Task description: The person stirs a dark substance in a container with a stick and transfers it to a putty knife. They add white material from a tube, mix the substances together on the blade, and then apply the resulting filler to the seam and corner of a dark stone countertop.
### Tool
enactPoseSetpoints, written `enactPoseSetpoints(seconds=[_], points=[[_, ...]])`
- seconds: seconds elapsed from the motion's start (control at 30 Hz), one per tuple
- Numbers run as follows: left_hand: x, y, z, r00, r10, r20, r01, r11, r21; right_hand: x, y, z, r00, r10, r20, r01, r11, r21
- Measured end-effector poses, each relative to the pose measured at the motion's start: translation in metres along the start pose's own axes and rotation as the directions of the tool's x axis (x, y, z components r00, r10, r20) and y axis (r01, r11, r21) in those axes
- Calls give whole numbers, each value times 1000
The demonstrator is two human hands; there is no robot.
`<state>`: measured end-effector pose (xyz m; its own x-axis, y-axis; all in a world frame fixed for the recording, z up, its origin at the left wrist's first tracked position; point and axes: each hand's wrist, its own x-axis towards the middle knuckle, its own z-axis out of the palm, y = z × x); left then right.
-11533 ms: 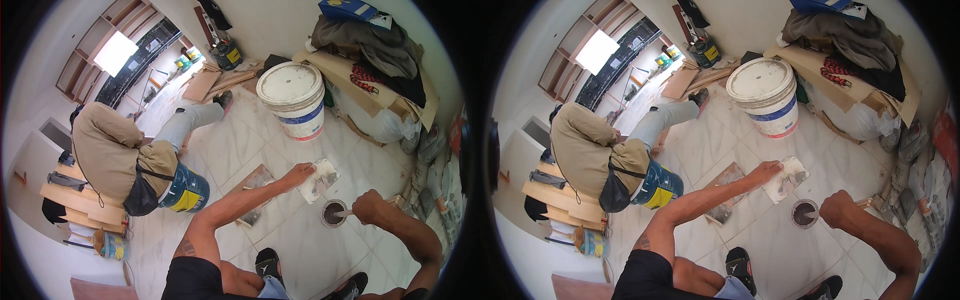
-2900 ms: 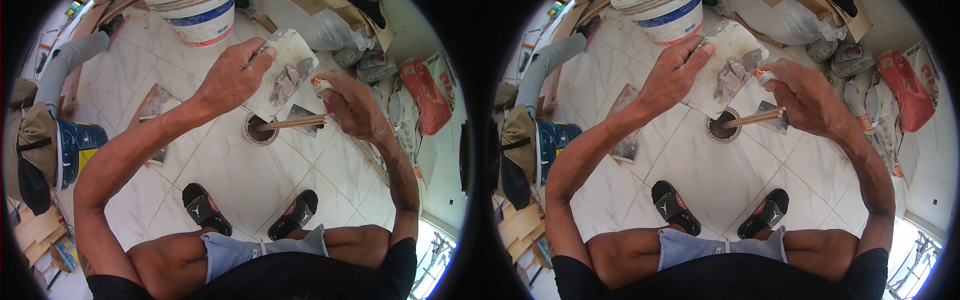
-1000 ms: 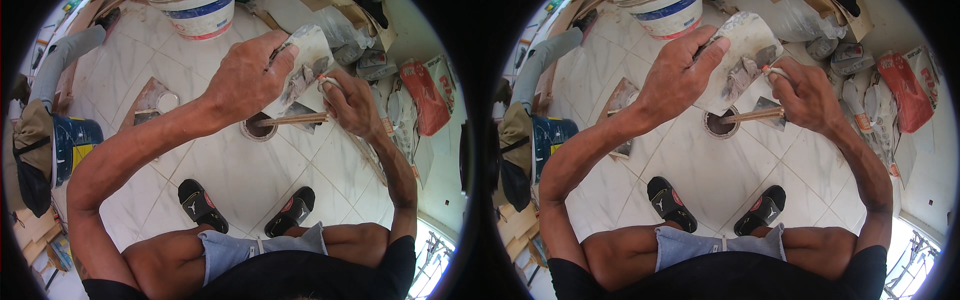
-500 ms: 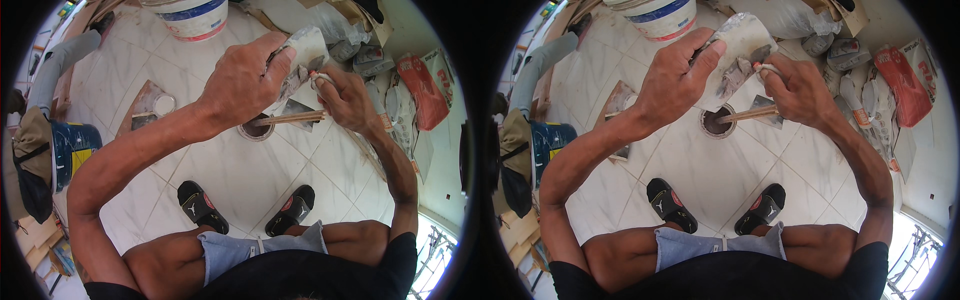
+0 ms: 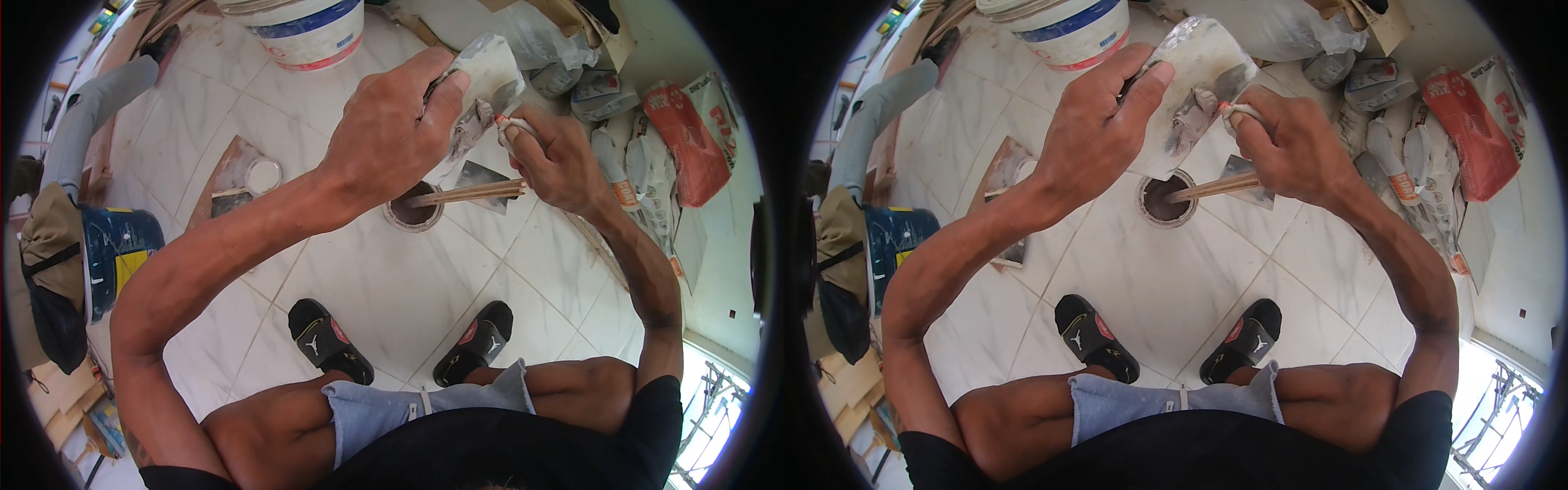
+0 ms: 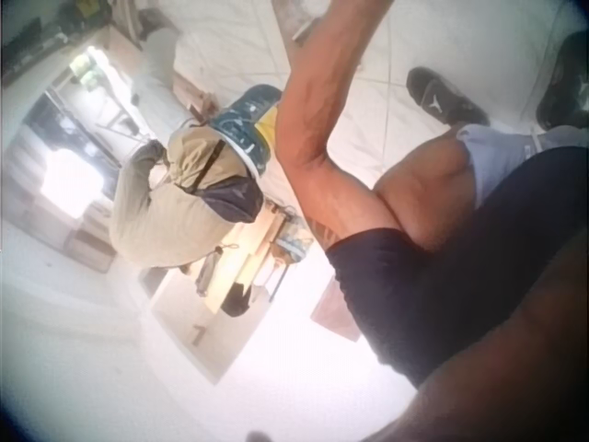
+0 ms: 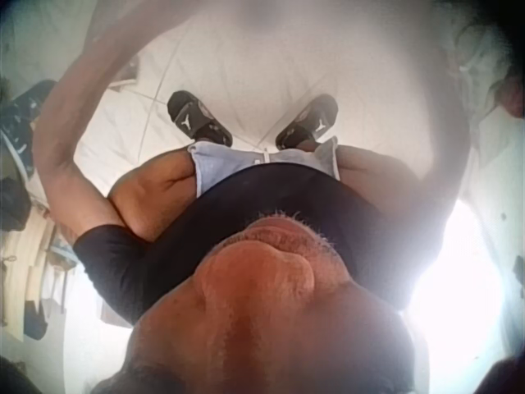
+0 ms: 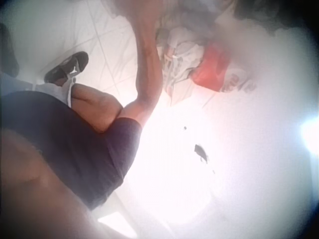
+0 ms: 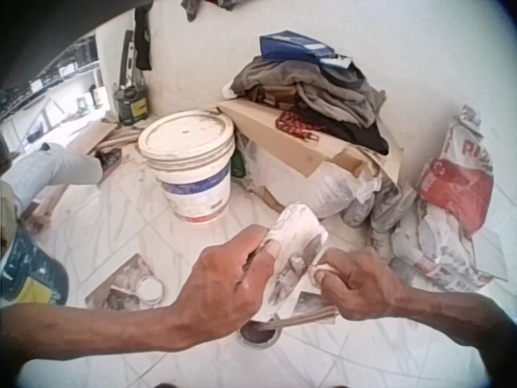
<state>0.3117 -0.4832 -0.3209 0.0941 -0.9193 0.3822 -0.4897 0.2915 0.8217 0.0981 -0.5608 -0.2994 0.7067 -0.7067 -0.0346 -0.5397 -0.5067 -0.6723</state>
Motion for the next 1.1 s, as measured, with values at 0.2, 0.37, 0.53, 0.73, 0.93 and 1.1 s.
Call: enactPoseSetpoints(seconds=[0.2, 0.37, 0.53, 0.73, 0.93, 1.1], points=[[-2, -2, 1, 999, 33, 6, -33, 999, -11, 4, 2, -1, 1000, -8, 5, 8, 999, -49], [-3, -1, 1, 1000, 25, 15, -25, 1000, -17, 5, 5, 0, 1000, -15, -21, 14, 1000, -15], [-5, 0, 1, 999, 22, 30, -22, 1000, -5, 7, 9, 0, 1000, -9, -10, 9, 1000, -19], [-6, 4, 2, 997, 71, 29, -71, 997, 9, 10, 14, 1, 997, -68, -24, 67, 996, -60], [-6, 3, 1, 997, 60, 56, -61, 998, 26, 10, 12, 4, 999, -24, -32, 23, 999, -44], [-9, 1, 0, 998, 5, 70, -8, 999, 34, 13, 12, 4, 1000, -6, -16, 5, 997, -78]])
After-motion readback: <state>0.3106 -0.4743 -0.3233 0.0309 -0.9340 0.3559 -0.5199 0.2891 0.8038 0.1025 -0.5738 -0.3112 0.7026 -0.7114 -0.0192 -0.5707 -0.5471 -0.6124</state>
